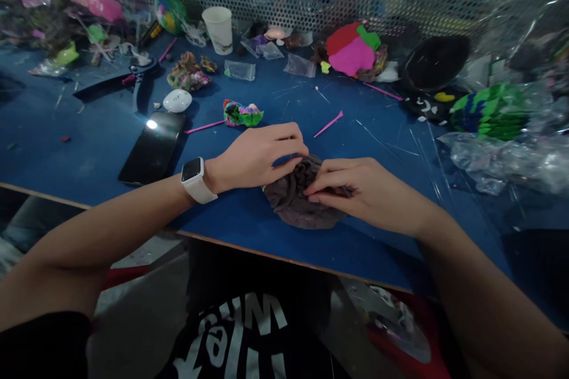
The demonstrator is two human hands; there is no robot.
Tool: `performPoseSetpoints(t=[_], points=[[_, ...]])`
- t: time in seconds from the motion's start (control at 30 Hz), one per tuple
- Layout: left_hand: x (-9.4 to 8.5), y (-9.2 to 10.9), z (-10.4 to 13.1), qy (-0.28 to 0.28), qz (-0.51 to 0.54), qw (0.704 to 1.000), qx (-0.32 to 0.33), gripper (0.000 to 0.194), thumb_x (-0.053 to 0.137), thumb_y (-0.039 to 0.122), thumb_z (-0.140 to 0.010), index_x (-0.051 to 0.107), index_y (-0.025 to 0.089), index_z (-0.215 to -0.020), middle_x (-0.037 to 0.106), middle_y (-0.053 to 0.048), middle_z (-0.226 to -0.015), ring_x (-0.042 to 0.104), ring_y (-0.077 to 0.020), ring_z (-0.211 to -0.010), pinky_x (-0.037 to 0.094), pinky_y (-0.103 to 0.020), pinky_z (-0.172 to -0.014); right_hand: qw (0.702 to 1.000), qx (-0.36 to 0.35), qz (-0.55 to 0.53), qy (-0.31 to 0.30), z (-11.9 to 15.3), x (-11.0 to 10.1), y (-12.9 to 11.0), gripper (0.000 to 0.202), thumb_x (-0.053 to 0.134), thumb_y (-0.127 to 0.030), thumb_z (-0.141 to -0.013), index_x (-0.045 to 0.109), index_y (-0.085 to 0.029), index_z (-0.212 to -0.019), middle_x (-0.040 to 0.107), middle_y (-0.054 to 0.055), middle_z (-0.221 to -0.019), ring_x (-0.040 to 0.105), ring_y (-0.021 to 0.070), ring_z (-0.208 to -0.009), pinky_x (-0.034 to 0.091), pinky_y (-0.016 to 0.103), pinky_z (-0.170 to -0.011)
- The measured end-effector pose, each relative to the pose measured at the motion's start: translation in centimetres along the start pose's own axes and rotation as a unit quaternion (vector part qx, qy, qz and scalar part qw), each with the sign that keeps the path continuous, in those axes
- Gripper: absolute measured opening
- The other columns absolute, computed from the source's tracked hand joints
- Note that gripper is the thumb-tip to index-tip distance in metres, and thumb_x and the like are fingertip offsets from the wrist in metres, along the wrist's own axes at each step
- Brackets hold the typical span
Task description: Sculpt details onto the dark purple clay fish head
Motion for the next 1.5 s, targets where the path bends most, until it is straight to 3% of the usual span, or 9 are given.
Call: performPoseSetpoints(t=[0.17, 0.5, 0.67, 0.83, 1.03, 1.13, 1.27, 1.4, 1.5], points=[[0.1, -0.1, 0.1, 0.009, 0.008, 1.000, 0.001, 0.016, 0.062, 0.021, -0.114, 0.077, 0.020, -0.120, 0.077, -0.011, -0.116, 0.077, -0.0220, -0.102, 0.061, -0.033, -0.083, 0.999, -0.016, 0.029, 0.023, 0.3, -0.6, -0.2, 0.018, 0.073, -0.025, -0.103, 0.090, -0.028, -0.107, 0.087, 0.005, -0.107, 0.077, 0.0196, -0.080, 0.058, 0.032, -0.075], [0.2, -0.1, 0.1, -0.002, -0.007, 1.000, -0.002, 0.017, 0.060, 0.023, -0.115, 0.076, 0.020, -0.121, 0.078, -0.011, -0.117, 0.077, -0.0223, -0.102, 0.061, -0.033, -0.083, 0.998, -0.044, 0.043, -0.013, 0.2, -0.4, -0.2, 0.023, 0.071, -0.021, -0.103, 0.092, -0.028, -0.105, 0.089, 0.004, -0.109, 0.083, 0.0207, -0.088, 0.061, 0.032, -0.078], [-0.6, -1.4, 0.1, -0.011, -0.052, 0.998, -0.025, 0.021, 0.059, 0.021, -0.114, 0.078, 0.018, -0.121, 0.078, -0.012, -0.121, 0.077, -0.0249, -0.108, 0.061, -0.036, -0.087, 0.998, -0.035, 0.047, -0.013, 0.3, -0.5, 0.1, 0.023, 0.072, -0.020, -0.102, 0.093, -0.028, -0.108, 0.089, 0.004, -0.111, 0.082, 0.0198, -0.086, 0.059, 0.031, -0.075], [-1.0, -3.7, 0.4, -0.092, -0.057, 0.993, -0.049, 0.031, 0.061, 0.018, -0.106, 0.079, 0.018, -0.130, 0.077, -0.015, -0.134, 0.076, -0.0300, -0.119, 0.063, -0.041, -0.095, 0.997, -0.047, 0.055, -0.013, 0.3, -0.3, 0.3, 0.021, 0.075, -0.019, -0.102, 0.093, -0.028, -0.109, 0.089, 0.004, -0.110, 0.081, 0.0187, -0.084, 0.056, 0.029, -0.073], [0.0, -4.5, 0.7, -0.185, -0.065, 0.977, -0.087, 0.038, 0.057, 0.021, -0.107, 0.076, 0.015, -0.139, 0.076, -0.018, -0.139, 0.073, -0.0328, -0.127, 0.060, -0.045, -0.109, 0.995, -0.078, 0.067, -0.003, 0.3, -0.2, -0.3, 0.020, 0.073, -0.015, -0.102, 0.090, -0.025, -0.104, 0.088, 0.003, -0.106, 0.081, 0.0177, -0.083, 0.056, 0.028, -0.072], [0.1, -4.9, 0.8, -0.189, -0.047, 0.975, -0.110, 0.037, 0.056, 0.022, -0.109, 0.074, 0.015, -0.139, 0.077, -0.018, -0.137, 0.073, -0.0325, -0.127, 0.057, -0.046, -0.112, 0.993, -0.090, 0.074, 0.030, 0.3, -0.4, -0.5, 0.015, 0.074, -0.019, -0.105, 0.088, -0.025, -0.104, 0.087, 0.003, -0.103, 0.080, 0.0180, -0.082, 0.058, 0.029, -0.073], [-0.1, -5.2, 0.7, -0.173, 0.012, 0.974, -0.145, 0.037, 0.058, 0.022, -0.111, 0.071, 0.016, -0.144, 0.080, -0.014, -0.126, 0.077, -0.0298, -0.119, 0.058, -0.044, -0.107, 0.979, -0.099, 0.118, 0.132, 0.5, -0.9, -0.2, 0.014, 0.074, -0.021, -0.108, 0.087, -0.025, -0.110, 0.086, 0.004, -0.103, 0.081, 0.0191, -0.085, 0.060, 0.030, -0.073], [-0.5, -4.0, 0.0, -0.075, 0.182, 0.967, -0.161, 0.041, 0.071, 0.040, -0.113, 0.068, 0.019, -0.148, 0.083, -0.010, -0.116, 0.082, -0.0247, -0.109, 0.064, -0.038, -0.098, 0.940, -0.104, 0.203, 0.253, 0.8, -1.3, 0.1, 0.016, 0.079, -0.024, -0.107, 0.087, -0.030, -0.120, 0.086, 0.005, -0.110, 0.081, 0.0211, -0.091, 0.060, 0.031, -0.070], [-0.2, -2.6, -0.3, -0.006, 0.326, 0.932, -0.160, 0.053, 0.081, 0.055, -0.108, 0.067, 0.020, -0.146, 0.084, -0.010, -0.113, 0.084, -0.0224, -0.107, 0.067, -0.034, -0.095, 0.917, -0.135, 0.226, 0.301, 1.0, -1.1, -0.4, 0.022, 0.082, -0.025, -0.108, 0.084, -0.032, -0.128, 0.086, 0.004, -0.114, 0.082, 0.0210, -0.095, 0.063, 0.031, -0.073]])
Point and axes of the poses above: each hand's wrist, its own z-axis away from the middle knuckle, its own x-axis out of the palm, y = z × x, the point moved 7 cm from there along -z, towards the middle knuckle
